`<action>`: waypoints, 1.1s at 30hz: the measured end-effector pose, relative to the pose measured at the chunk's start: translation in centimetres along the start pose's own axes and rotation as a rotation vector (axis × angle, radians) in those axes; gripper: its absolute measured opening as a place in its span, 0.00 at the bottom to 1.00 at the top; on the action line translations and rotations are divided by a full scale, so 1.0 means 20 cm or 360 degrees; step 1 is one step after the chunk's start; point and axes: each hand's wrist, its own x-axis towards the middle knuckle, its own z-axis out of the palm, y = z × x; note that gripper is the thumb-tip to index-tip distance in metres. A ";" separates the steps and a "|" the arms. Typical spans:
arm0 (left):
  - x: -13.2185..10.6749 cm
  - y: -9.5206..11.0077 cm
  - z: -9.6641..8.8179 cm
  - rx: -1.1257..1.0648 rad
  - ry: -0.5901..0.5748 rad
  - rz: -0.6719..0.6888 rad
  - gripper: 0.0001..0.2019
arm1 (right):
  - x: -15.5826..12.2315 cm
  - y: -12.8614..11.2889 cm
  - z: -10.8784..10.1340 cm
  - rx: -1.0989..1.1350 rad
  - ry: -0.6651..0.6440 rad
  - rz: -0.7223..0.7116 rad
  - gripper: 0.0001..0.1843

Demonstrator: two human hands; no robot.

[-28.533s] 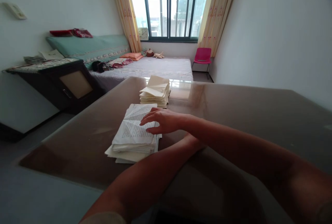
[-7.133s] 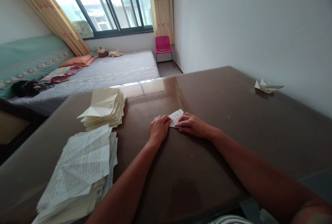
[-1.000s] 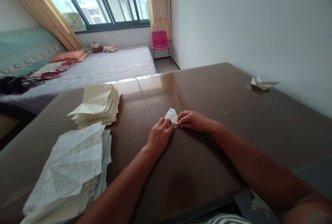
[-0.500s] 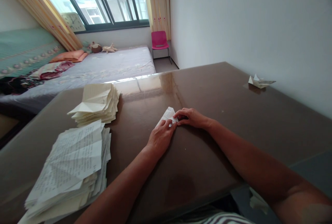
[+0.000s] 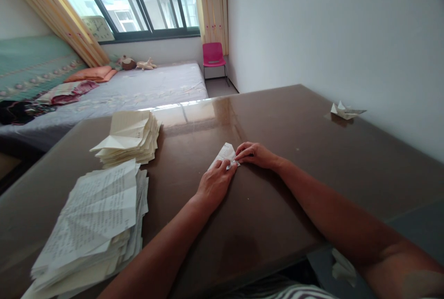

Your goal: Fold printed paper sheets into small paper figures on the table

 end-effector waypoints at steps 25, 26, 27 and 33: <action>0.01 0.05 0.03 0.0039 0.0054 -0.0052 0.20 | 0.01 -0.04 0.03 -0.1003 -0.0177 0.0158 0.25; 0.01 0.05 0.03 0.0038 0.0054 -0.0053 0.20 | 0.01 -0.04 0.03 -0.1015 -0.0183 0.0162 0.25; 0.01 0.05 0.03 0.0038 0.0058 -0.0053 0.20 | 0.01 -0.05 0.03 -0.1015 -0.0198 0.0158 0.26; 0.00 0.05 0.05 0.0065 0.0115 -0.0036 0.20 | -0.12 -0.17 0.01 -0.1039 -0.0346 0.0111 0.25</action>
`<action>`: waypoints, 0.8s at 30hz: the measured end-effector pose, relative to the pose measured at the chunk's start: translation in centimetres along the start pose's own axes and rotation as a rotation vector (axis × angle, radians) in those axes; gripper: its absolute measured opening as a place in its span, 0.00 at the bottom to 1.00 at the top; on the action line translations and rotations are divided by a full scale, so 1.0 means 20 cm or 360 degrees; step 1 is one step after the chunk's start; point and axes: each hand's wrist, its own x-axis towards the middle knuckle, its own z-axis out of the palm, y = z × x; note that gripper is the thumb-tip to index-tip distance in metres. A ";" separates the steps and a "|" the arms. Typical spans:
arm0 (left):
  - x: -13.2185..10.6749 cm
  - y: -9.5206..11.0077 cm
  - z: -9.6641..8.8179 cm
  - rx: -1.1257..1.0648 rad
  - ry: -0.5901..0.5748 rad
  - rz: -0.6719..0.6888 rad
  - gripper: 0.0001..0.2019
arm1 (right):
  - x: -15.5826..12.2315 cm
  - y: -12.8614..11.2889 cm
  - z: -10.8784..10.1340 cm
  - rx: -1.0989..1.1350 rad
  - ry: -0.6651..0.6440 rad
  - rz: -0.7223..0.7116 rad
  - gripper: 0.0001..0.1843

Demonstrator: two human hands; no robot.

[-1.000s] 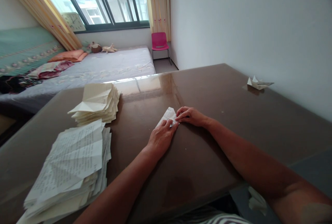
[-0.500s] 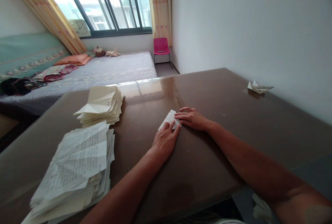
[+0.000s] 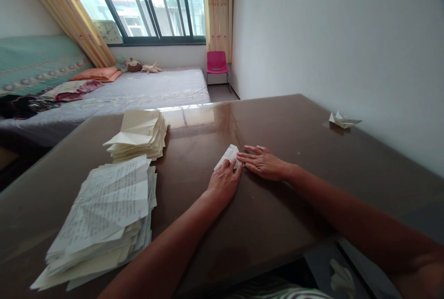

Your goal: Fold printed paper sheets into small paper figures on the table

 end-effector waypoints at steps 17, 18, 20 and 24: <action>-0.01 -0.04 -0.01 -0.0027 0.0040 0.0096 0.19 | -0.09 -0.27 -0.02 -0.0281 0.0258 0.0088 0.23; -0.01 -0.04 -0.01 -0.0023 0.0051 0.0098 0.19 | -0.07 -0.26 -0.04 -0.0257 0.0225 0.0098 0.22; -0.02 -0.03 0.01 -0.0011 0.0100 0.0077 0.20 | -0.02 -0.20 -0.09 -0.0163 0.0125 0.0119 0.18; -0.03 0.00 0.04 -0.0010 0.0213 0.0029 0.21 | 0.16 -0.08 -0.18 0.0068 0.0082 0.0346 0.16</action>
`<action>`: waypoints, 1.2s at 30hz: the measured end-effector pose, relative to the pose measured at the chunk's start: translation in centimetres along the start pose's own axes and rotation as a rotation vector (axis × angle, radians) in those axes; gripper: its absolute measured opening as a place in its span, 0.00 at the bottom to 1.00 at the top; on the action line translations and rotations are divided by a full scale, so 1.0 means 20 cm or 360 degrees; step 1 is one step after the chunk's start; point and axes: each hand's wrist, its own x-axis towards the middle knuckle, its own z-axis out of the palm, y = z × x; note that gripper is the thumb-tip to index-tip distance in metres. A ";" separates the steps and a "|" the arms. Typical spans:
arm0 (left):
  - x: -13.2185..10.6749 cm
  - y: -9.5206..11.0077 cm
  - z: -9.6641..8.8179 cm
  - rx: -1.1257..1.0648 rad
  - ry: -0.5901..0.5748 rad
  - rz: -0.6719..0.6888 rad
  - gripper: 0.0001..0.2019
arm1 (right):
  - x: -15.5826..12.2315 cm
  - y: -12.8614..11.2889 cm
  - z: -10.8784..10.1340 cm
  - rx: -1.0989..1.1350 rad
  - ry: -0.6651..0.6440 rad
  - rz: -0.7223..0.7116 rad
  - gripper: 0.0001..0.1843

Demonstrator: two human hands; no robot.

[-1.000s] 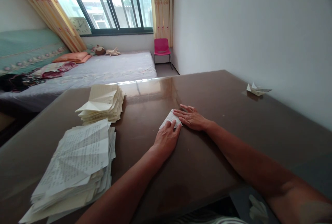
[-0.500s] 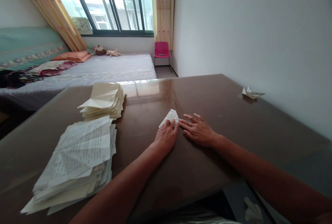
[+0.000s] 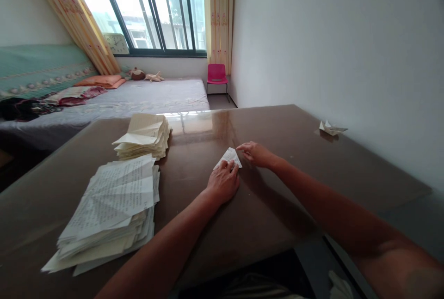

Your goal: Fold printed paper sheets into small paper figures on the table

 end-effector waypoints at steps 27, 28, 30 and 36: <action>0.06 -0.23 -0.06 -0.0631 -0.0010 -0.0435 0.16 | -0.01 -0.01 0.10 0.0044 -0.0065 -0.0049 0.17; 0.06 -0.25 -0.06 -0.0633 -0.0027 -0.0460 0.15 | -0.02 -0.01 0.11 0.0076 -0.0056 -0.0043 0.17; 0.05 -0.27 -0.05 -0.0655 -0.0042 -0.0477 0.16 | -0.04 -0.02 0.13 0.0132 -0.0051 -0.0093 0.20; 0.04 -0.27 -0.06 -0.0712 -0.0101 -0.0496 0.14 | -0.06 0.00 0.13 0.0238 -0.0074 -0.0217 0.21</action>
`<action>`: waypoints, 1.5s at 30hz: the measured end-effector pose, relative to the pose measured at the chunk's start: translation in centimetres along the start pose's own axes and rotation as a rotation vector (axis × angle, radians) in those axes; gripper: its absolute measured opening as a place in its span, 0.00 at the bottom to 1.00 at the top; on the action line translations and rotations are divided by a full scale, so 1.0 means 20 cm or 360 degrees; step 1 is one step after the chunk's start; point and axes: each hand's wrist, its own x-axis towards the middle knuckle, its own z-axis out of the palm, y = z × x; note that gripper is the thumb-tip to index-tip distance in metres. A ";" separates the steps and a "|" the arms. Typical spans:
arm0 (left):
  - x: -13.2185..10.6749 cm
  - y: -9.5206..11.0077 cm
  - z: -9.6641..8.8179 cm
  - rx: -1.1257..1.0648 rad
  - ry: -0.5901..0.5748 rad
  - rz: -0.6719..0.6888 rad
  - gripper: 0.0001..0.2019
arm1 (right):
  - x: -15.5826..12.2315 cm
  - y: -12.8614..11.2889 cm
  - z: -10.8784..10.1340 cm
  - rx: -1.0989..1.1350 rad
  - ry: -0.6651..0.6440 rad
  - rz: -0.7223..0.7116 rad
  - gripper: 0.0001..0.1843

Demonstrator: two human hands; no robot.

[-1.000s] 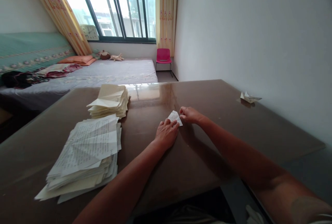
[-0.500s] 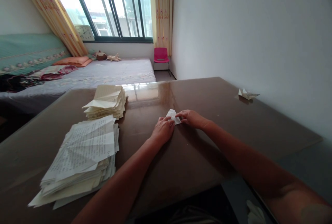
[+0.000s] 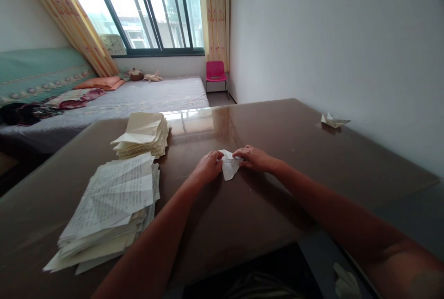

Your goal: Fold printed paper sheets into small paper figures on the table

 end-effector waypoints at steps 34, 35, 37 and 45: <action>-0.09 0.09 -0.08 0.0506 -0.0395 0.0747 0.12 | -0.09 -0.12 -0.09 -0.0352 -0.0102 -0.0226 0.15; -0.09 0.10 -0.07 0.0537 -0.0394 0.0727 0.11 | -0.09 -0.14 -0.09 -0.0396 -0.0106 -0.0205 0.15; -0.09 0.12 -0.07 0.0605 -0.0405 0.0677 0.11 | -0.09 -0.17 -0.08 -0.0465 -0.0123 -0.0163 0.16; -0.11 0.12 -0.09 0.0653 -0.0378 0.0590 0.10 | -0.09 -0.19 -0.06 -0.0554 -0.0082 -0.0079 0.15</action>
